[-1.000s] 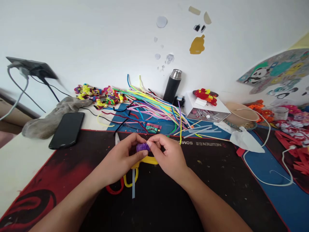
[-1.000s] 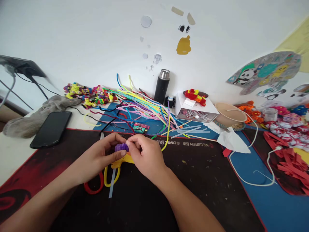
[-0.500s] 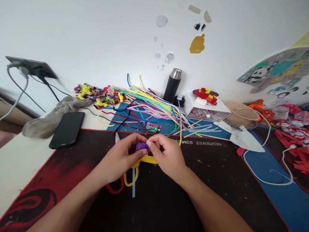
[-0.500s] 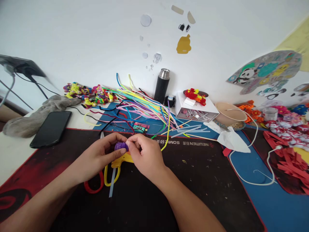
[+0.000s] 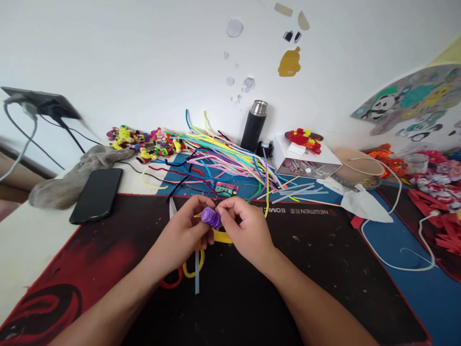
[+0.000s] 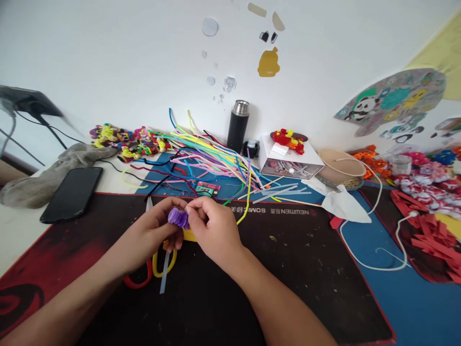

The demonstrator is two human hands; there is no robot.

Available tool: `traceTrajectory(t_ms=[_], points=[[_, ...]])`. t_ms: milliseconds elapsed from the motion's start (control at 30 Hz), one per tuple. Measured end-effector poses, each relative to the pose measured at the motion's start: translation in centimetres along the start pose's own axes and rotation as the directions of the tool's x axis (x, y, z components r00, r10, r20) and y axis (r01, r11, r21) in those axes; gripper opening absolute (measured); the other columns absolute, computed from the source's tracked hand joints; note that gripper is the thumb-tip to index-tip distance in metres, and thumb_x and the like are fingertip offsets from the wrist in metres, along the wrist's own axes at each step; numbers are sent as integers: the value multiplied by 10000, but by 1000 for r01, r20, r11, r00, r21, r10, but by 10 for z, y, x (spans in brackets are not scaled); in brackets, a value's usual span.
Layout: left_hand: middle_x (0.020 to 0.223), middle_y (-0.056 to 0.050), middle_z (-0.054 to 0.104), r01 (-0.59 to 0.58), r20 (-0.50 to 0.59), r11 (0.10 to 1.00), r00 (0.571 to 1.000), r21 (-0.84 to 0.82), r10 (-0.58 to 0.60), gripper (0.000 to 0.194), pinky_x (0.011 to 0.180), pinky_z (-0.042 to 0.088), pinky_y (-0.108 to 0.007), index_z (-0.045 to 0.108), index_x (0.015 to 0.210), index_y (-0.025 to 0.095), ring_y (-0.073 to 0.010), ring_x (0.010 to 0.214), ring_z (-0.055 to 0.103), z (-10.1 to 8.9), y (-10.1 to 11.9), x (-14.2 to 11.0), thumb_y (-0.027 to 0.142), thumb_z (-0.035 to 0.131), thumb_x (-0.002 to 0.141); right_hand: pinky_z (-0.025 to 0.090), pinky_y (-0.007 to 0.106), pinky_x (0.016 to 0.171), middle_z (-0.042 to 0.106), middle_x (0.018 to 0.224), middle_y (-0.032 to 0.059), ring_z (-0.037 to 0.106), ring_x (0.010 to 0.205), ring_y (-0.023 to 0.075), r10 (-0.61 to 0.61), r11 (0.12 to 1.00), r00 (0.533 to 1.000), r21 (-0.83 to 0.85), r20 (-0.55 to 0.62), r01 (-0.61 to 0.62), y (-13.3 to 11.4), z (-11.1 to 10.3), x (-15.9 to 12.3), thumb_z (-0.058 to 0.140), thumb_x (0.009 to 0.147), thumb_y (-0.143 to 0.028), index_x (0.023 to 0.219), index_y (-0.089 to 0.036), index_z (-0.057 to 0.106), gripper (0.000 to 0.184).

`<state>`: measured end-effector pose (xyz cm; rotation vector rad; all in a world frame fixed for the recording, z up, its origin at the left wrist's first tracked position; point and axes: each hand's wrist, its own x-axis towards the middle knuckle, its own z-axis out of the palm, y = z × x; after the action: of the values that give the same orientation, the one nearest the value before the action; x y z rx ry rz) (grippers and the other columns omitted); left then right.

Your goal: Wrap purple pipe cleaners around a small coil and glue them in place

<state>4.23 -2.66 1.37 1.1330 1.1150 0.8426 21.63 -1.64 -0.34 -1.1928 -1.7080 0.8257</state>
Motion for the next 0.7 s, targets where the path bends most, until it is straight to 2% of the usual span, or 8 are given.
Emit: traceTrajectory(t_ms=[133, 233, 333, 500, 600, 700], points=[[797, 81, 600, -117, -127, 992, 986, -40, 112, 304, 506, 455, -206, 530, 1001, 253, -102, 572, 615, 2, -2, 1, 223, 751, 794, 417, 248, 569, 558, 610, -52, 518, 547, 130, 12, 1000, 1000, -4, -7, -12, 0, 3, 0, 614, 985, -279, 885, -219, 712, 152], [751, 72, 598, -145, -93, 988, 986, -57, 139, 245, 521, 475, -216, 563, 963, 245, -117, 586, 616, 3, -2, 1, 240, 758, 815, 419, 248, 555, 589, 617, -44, 532, 550, 136, 36, 999, 999, 5, -10, -36, 1, 3, -1, 615, 990, -300, 907, -222, 711, 148], [828, 39, 656, -136, -52, 983, 990, -122, 130, 201, 657, 557, -257, 625, 948, 223, -130, 669, 652, 1, -4, 1, 208, 772, 812, 431, 249, 565, 597, 621, -44, 542, 552, 135, 47, 999, 999, 19, -13, -47, 2, 2, -1, 611, 993, -304, 910, -223, 705, 150], [1040, -22, 729, -35, 62, 968, 997, -248, 52, 348, 760, 559, -253, 699, 1141, 234, -171, 890, 711, -6, -8, -1, 177, 819, 820, 468, 260, 583, 584, 650, -39, 541, 570, 141, 65, 997, 997, 43, -39, -63, 1, 1, -1, 602, 992, -328, 935, -221, 704, 158], [1082, -53, 756, -38, 55, 963, 997, -265, 55, 342, 864, 584, -288, 739, 1142, 213, -195, 978, 721, -8, -7, -1, 246, 887, 835, 457, 260, 564, 567, 632, -42, 539, 566, 144, 95, 993, 995, 72, -42, -91, 0, 0, 1, 606, 988, -340, 932, -220, 699, 162], [1001, -48, 768, -39, 28, 963, 998, -267, 48, 340, 848, 611, -313, 768, 1092, 196, -199, 904, 740, -9, -6, 1, 304, 939, 819, 426, 256, 531, 557, 609, -48, 518, 538, 137, 133, 984, 991, 125, -23, -130, -1, -3, 4, 626, 984, -364, 909, -220, 696, 177]])
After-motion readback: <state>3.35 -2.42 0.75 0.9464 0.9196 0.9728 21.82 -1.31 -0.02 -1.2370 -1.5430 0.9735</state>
